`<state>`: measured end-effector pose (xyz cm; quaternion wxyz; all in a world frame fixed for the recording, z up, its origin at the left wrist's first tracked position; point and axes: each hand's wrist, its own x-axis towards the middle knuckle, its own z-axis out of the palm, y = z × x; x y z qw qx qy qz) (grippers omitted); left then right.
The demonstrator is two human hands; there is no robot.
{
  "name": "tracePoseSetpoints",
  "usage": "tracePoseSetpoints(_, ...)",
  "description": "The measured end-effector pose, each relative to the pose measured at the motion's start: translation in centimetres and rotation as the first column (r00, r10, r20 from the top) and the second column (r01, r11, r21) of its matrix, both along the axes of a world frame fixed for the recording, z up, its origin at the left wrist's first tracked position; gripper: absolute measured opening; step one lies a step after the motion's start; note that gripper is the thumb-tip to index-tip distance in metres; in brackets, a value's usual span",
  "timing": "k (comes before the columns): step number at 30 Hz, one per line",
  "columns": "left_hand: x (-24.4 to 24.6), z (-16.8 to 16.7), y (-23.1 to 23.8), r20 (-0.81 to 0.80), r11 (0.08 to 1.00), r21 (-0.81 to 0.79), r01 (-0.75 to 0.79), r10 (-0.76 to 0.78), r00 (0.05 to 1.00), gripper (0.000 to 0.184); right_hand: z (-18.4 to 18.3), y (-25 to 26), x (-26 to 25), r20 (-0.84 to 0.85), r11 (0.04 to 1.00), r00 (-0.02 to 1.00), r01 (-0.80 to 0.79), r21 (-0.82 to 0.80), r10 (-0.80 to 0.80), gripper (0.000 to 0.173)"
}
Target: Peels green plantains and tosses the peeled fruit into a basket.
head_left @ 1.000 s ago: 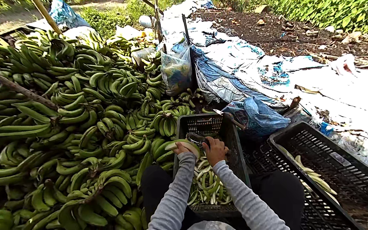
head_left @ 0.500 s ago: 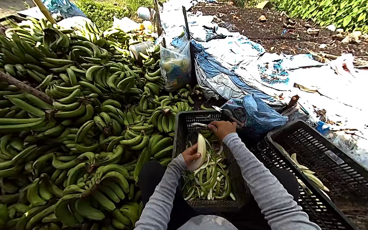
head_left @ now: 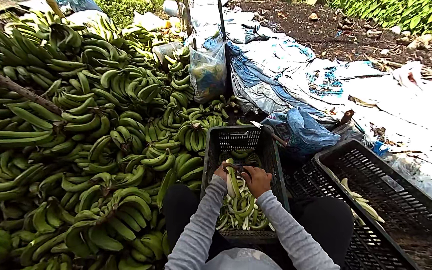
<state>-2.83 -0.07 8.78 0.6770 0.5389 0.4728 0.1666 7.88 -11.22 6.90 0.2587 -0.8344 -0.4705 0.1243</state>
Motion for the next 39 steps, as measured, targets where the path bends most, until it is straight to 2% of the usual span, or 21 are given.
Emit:
tracePoseSetpoints(2,-1.7,-1.7,-0.6,0.25,0.961,0.223,0.163,-0.217,0.943,0.065,3.8,2.7,2.2,-0.093,0.922,0.989,0.071,-0.38,-0.114,0.053)
tracePoseSetpoints(3,-2.1,-2.6,-0.7,0.38,0.951,0.271,0.146,-0.245,0.892,0.08,4.8,3.6,3.5,-0.121,0.874,0.982,0.071,-0.48,-0.146,0.056)
tracePoseSetpoints(4,-2.2,-3.5,-0.8,0.538,0.967,0.237,0.089,-0.207,0.817,0.085,5.4,3.9,4.5,-0.143,0.855,0.977,0.063,-0.515,-0.159,0.059)
tracePoseSetpoints(6,-2.3,-4.1,-0.5,0.739,0.999,-0.041,0.022,0.015,0.673,0.046,5.1,3.1,5.1,-0.162,0.919,0.982,0.02,-0.394,-0.091,0.056)
tracePoseSetpoints(8,-1.9,-2.5,-0.1,0.605,0.919,-0.386,-0.079,0.317,0.73,0.061,2.5,1.1,4.3,-0.124,0.992,0.987,-0.108,-0.071,0.098,0.051)
tracePoseSetpoints(9,-1.7,-1.8,0.3,0.504,0.871,-0.471,-0.138,0.394,0.768,0.064,0.7,0.0,3.5,-0.089,0.981,0.979,-0.179,0.073,0.185,0.053)
tracePoseSetpoints(11,-1.3,-0.9,0.8,0.364,0.85,-0.486,-0.203,0.408,0.837,0.056,-1.9,-1.8,2.7,-0.016,0.937,0.968,-0.237,0.256,0.25,0.061)
tracePoseSetpoints(14,-0.8,-1.1,1.1,0.251,0.83,-0.537,-0.15,0.327,0.911,0.056,-3.9,-3.7,2.6,0.008,0.879,0.939,-0.326,0.347,0.345,0.068)
tracePoseSetpoints(17,-0.5,-1.5,0.9,0.207,0.841,-0.529,-0.116,0.261,0.943,0.053,-3.9,-3.3,2.6,0.035,0.853,0.901,-0.421,0.308,0.432,0.06)
tracePoseSetpoints(19,-0.5,-1.8,0.7,0.193,0.893,-0.426,-0.143,0.244,0.95,0.045,-3.1,-2.0,2.3,0.039,0.886,0.909,-0.413,0.21,0.414,0.05)
tracePoseSetpoints(22,-1.0,-2.8,0.6,0.111,0.981,-0.122,-0.149,0.163,0.98,0.036,-0.7,1.2,1.3,-0.033,0.977,0.982,-0.187,-0.104,0.185,0.05)
tracePoseSetpoints(23,-0.8,-3.5,0.5,0.136,0.973,-0.113,-0.202,0.217,0.967,0.035,-0.4,2.4,1.3,-0.068,0.97,0.995,-0.082,-0.229,0.069,0.052)
tracePoseSetpoints(25,-0.3,-4.7,0.2,0.198,0.905,-0.236,-0.353,0.4,0.895,0.037,-1.5,4.0,2.3,-0.195,0.862,0.971,0.019,-0.507,-0.136,0.058)
tracePoseSetpoints(26,-0.5,-5.3,0.1,0.212,0.862,-0.319,-0.393,0.469,0.857,0.04,-3.2,3.9,2.9,-0.245,0.788,0.953,-0.008,-0.615,-0.181,0.06)
tracePoseSetpoints(28,-0.4,-7.0,0.8,0.191,0.789,-0.438,-0.431,0.55,0.813,0.044,-7.1,2.4,2.9,-0.284,0.57,0.955,-0.187,-0.8,-0.086,0.059)
tracePoseSetpoints(30,-0.3,-9.0,1.4,0.101,0.768,-0.425,-0.479,0.567,0.818,0.042,-10.1,0.4,1.0,-0.314,0.307,0.946,-0.324,-0.895,0.085,0.055)
tracePoseSetpoints(32,0.9,-10.4,2.0,-0.191,0.838,-0.237,-0.491,0.455,0.87,0.039,-11.9,-0.9,-0.2,-0.354,0.215,0.928,-0.372,-0.903,0.118,0.054)
tracePoseSetpoints(34,3.3,-11.8,2.7,-0.529,0.962,-0.151,-0.228,0.116,0.841,0.046,-12.1,-1.0,-0.4,-0.371,0.216,0.926,-0.378,-0.9,0.074,0.055)
tracePoseSetpoints(35,5.2,-11.4,2.3,-0.609,0.983,-0.165,-0.081,-0.037,0.793,0.049,-11.8,-0.8,-0.1,-0.384,0.235,0.922,-0.383,-0.893,0.044,0.058)
tracePoseSetpoints(37,9.2,-7.6,-0.3,-0.468,0.978,-0.205,0.048,-0.141,0.872,0.051,-11.7,-0.3,0.9,-0.417,0.295,0.909,-0.397,-0.869,-0.005,0.06)
tracePoseSetpoints(39,11.7,-2.3,-3.3,-0.111,0.931,-0.224,0.29,-0.32,0.941,0.052,-12.7,0.0,1.7,-0.476,0.345,0.879,-0.449,-0.825,0.005,0.061)
